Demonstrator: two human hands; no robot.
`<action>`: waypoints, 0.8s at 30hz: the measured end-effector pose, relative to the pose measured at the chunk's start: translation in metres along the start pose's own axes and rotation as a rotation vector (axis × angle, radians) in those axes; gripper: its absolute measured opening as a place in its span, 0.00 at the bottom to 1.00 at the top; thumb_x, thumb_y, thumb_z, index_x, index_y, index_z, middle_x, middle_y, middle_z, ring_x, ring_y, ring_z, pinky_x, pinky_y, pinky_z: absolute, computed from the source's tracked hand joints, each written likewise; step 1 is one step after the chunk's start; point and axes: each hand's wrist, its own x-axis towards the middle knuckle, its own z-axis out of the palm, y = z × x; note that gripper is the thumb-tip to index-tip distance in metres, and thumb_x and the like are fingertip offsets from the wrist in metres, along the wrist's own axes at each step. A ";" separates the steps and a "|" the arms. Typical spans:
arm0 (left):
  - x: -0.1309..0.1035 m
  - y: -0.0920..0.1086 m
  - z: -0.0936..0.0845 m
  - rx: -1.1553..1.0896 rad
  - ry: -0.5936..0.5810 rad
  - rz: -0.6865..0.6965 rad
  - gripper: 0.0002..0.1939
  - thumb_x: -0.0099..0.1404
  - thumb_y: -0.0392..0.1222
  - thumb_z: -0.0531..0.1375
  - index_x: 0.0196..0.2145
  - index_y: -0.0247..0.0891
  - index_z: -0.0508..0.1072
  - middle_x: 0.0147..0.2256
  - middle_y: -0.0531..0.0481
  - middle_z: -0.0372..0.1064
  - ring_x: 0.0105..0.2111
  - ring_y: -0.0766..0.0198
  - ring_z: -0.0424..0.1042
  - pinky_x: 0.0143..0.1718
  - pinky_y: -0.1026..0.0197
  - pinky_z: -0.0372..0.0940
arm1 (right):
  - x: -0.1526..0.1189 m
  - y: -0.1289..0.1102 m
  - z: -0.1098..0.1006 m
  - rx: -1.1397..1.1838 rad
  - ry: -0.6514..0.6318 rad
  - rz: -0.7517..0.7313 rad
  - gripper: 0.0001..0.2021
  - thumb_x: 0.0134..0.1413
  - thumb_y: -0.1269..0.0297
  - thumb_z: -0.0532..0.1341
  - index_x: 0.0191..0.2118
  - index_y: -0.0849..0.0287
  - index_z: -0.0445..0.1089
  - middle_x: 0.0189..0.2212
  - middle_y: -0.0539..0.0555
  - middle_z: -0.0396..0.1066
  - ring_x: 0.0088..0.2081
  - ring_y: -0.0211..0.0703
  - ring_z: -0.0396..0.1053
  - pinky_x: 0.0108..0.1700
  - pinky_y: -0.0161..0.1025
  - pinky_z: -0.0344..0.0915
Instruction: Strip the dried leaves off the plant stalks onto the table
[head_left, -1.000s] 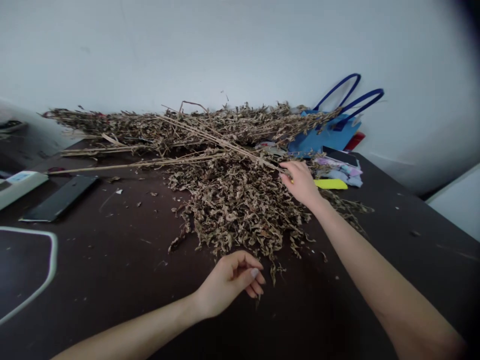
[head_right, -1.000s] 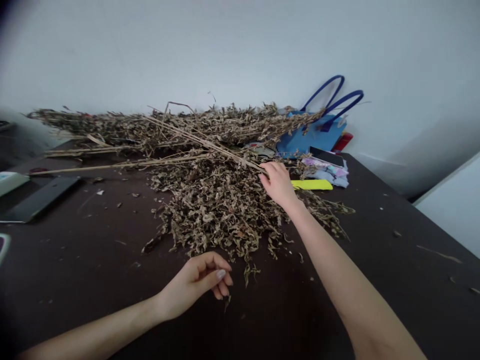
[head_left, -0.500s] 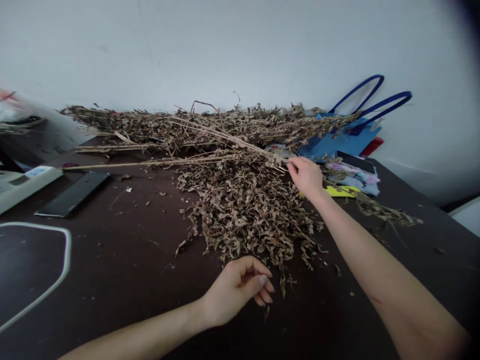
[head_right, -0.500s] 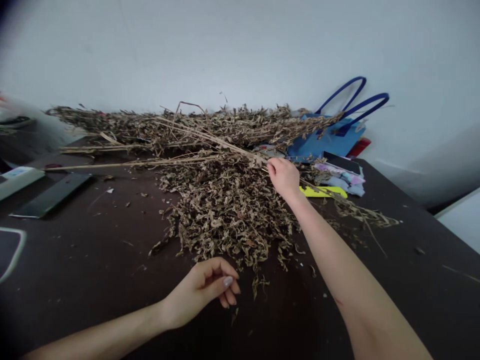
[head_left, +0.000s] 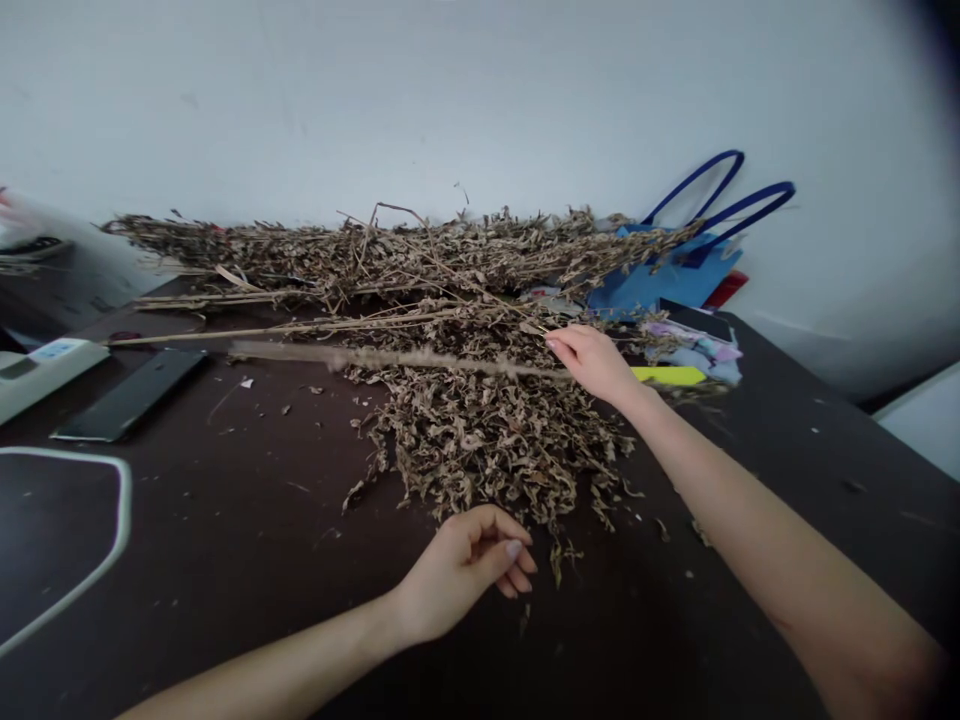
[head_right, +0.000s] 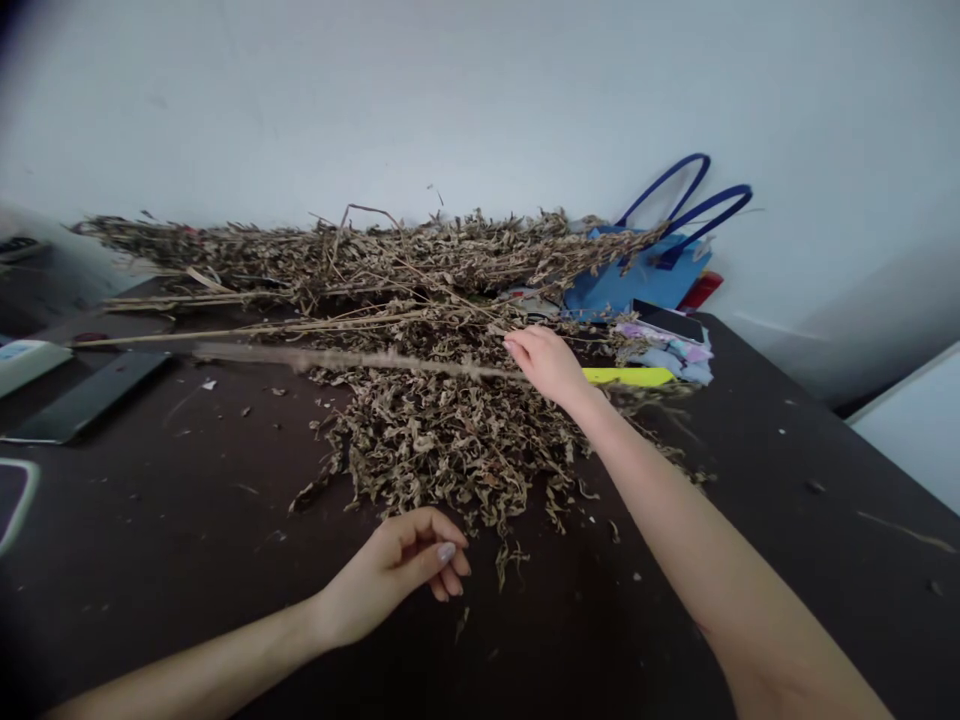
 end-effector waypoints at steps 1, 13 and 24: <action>0.000 0.000 0.000 0.000 0.001 -0.001 0.14 0.61 0.46 0.58 0.35 0.30 0.66 0.30 0.45 0.70 0.26 0.67 0.70 0.29 0.62 0.65 | 0.003 0.004 0.001 -0.007 -0.010 0.020 0.14 0.60 0.64 0.48 0.41 0.59 0.70 0.36 0.55 0.70 0.38 0.43 0.65 0.42 0.37 0.59; 0.001 0.002 -0.004 0.014 0.012 -0.007 0.13 0.62 0.45 0.57 0.36 0.30 0.66 0.30 0.45 0.70 0.26 0.68 0.70 0.29 0.63 0.64 | 0.032 0.044 0.045 -0.034 -0.063 0.222 0.07 0.49 0.67 0.57 0.29 0.60 0.73 0.28 0.57 0.70 0.34 0.47 0.64 0.38 0.40 0.59; 0.002 0.000 -0.004 0.019 0.006 0.001 0.12 0.63 0.44 0.57 0.36 0.30 0.66 0.31 0.44 0.70 0.27 0.68 0.70 0.29 0.63 0.64 | 0.045 0.029 0.011 0.225 0.339 0.250 0.10 0.57 0.65 0.49 0.35 0.59 0.67 0.31 0.54 0.71 0.33 0.42 0.68 0.35 0.37 0.63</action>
